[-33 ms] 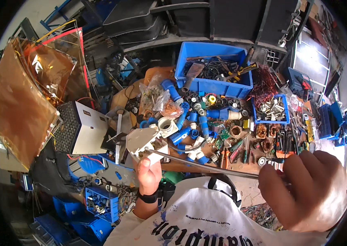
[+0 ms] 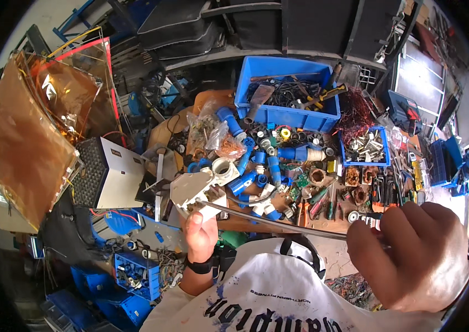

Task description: The person uses a small hex key to unscrew and open a white plastic electrical box. They then use a long metal rod to probe and manipulate the internal components of the box. The person repeatedly opens and closes the box while working on the internal wiring.

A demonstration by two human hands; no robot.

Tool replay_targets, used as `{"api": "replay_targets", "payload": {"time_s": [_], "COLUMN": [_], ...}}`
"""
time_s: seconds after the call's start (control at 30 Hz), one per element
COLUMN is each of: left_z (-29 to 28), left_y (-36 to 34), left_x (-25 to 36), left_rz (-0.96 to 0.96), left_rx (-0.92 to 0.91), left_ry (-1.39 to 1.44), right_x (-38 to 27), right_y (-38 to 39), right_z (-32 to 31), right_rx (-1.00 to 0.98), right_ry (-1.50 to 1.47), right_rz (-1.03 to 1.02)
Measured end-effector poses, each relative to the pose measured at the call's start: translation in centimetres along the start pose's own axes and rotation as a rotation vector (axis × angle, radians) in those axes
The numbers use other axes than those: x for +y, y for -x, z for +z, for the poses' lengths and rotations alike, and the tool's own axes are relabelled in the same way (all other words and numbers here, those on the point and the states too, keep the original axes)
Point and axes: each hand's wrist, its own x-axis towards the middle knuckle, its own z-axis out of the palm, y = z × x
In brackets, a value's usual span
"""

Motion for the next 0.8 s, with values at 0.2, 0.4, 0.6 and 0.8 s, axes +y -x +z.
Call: {"api": "replay_targets", "payload": {"time_s": [0.2, 0.4, 0.6, 0.8], "left_z": [1.6, 1.6, 1.9, 2.9], "left_y": [-0.4, -0.4, -1.2, -1.7], "left_x": [-0.1, -0.4, 1.0, 1.7], "left_rz": [0.060, -0.046, -0.055, -0.170], "left_rx": [0.031, 0.030, 0.025, -0.006], "left_ry": [-0.057, 0.044, 0.045, 0.055], "right_x": [-0.2, 2.9, 2.4, 3.4], "right_y": [-0.5, -1.7, -2.8, -3.7], "right_z": [-1.0, 0.2, -0.1, 0.1], "right_rx": [0.030, 0.264, 0.128, 0.147], "right_ry": [0.006, 0.258, 0.174, 0.180], "right_rz": [0.028, -0.317, -0.176, -0.196]}}
